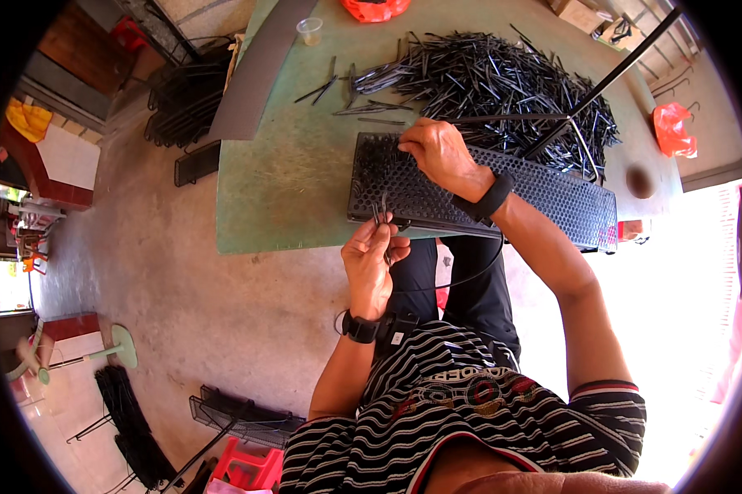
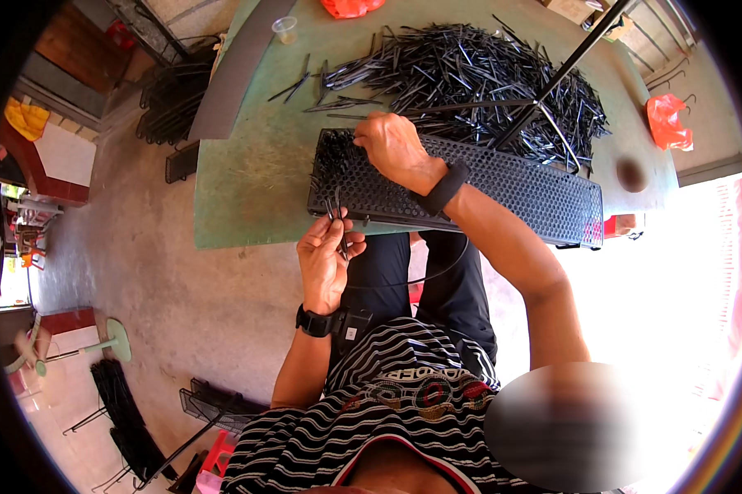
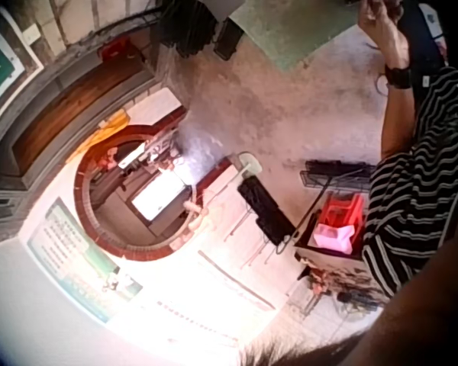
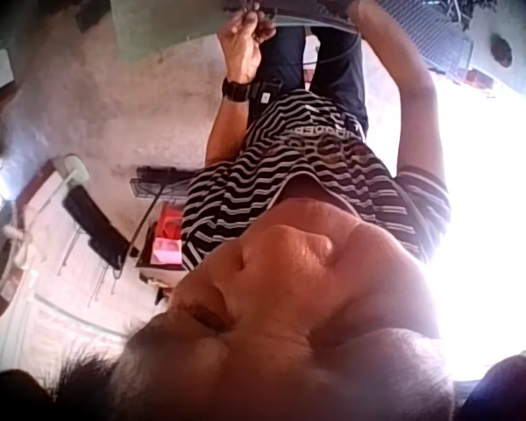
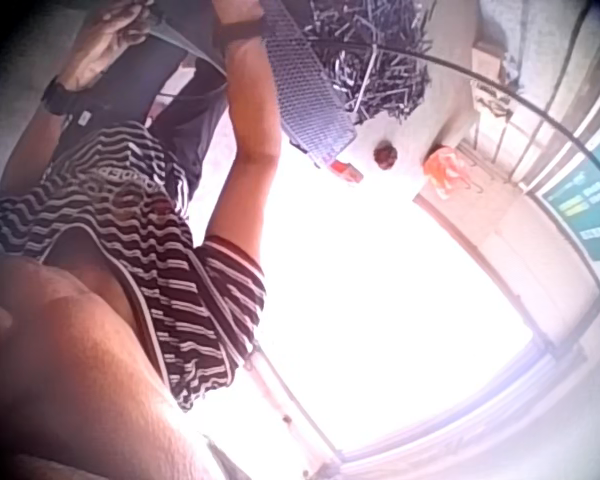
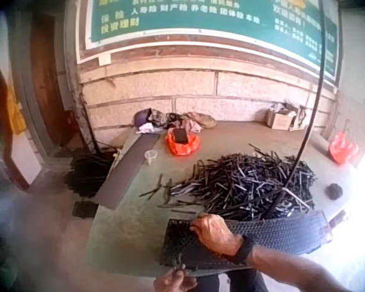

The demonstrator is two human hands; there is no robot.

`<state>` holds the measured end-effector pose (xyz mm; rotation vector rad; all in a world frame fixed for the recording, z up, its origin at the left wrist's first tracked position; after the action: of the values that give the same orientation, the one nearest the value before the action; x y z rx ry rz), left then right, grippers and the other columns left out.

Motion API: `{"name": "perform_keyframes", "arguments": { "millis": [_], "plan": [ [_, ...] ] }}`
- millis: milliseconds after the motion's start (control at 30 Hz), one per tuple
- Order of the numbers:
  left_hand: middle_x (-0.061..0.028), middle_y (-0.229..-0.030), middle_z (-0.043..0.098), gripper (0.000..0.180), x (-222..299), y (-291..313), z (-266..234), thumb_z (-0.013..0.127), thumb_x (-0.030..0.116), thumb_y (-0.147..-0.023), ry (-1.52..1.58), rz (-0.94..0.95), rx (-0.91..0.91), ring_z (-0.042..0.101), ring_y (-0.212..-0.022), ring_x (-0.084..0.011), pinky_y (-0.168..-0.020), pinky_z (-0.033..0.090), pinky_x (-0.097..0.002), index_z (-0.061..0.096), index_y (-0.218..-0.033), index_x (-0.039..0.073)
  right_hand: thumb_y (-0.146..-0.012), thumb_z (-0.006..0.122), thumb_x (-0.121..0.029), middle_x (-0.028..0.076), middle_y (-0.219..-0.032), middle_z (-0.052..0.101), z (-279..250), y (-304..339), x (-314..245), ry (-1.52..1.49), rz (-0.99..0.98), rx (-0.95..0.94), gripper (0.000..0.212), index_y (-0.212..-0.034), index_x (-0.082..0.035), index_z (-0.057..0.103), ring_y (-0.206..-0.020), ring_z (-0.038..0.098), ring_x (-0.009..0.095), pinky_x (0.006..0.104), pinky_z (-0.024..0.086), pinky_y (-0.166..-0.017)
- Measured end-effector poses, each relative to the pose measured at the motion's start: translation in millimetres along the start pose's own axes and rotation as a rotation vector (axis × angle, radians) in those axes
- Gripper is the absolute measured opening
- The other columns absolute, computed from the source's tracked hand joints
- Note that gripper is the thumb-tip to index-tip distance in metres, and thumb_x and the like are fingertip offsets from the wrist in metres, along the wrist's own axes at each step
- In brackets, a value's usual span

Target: The person picks up black strips from a pile and inserts them individually into the small holes of a rectangular plastic grid by hand.

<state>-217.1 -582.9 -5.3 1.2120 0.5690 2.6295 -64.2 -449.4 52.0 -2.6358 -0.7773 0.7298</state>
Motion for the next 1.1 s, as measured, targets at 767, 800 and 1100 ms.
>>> {"name": "perform_keyframes", "arguments": {
  "millis": [767,800,1100],
  "plan": [
    [-0.0143,-0.102,0.062,0.033,-4,7,16,0.057,0.018,-0.089,-0.213,-0.223,-0.301,0.063,-0.083,-0.0218,-0.070,0.053,-0.0313,0.054,-0.116,-0.001,-0.079,0.065,-0.006,0.011,-0.068,0.066,-51,43,6,-0.552,0.421,0.210,0.016,-0.093,0.003,0.065,-0.056,0.059,0.009,0.0234,0.049,-0.052],
    [-0.0140,-0.101,0.062,0.032,-2,8,16,0.056,0.018,-0.090,-0.228,-0.219,-0.300,0.063,-0.082,-0.0215,-0.070,0.053,-0.0310,0.055,-0.116,-0.001,-0.079,0.066,-0.006,0.012,-0.068,0.065,-50,41,10,-0.518,0.390,0.206,0.016,-0.092,0.003,0.065,-0.056,0.059,0.010,0.0238,0.048,-0.051],
    [-0.0107,-0.095,0.063,0.027,8,5,3,0.056,0.015,-0.089,-0.203,-0.170,-0.272,0.063,-0.079,-0.0197,-0.067,0.053,-0.0301,0.058,-0.111,0.000,-0.076,0.067,-0.006,0.016,-0.065,0.063,-40,28,16,-0.391,0.352,0.228,0.016,-0.090,0.002,0.066,-0.053,0.061,0.017,0.0284,0.047,-0.050]
  ]
}}
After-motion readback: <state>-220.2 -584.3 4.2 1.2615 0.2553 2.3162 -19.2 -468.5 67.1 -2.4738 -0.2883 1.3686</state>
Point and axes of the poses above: each hand's wrist, its own y-axis away from the middle knuckle, its own z-axis out of the palm, x = y × z, the point moved 2 cm from there along -y, towards the middle knuckle
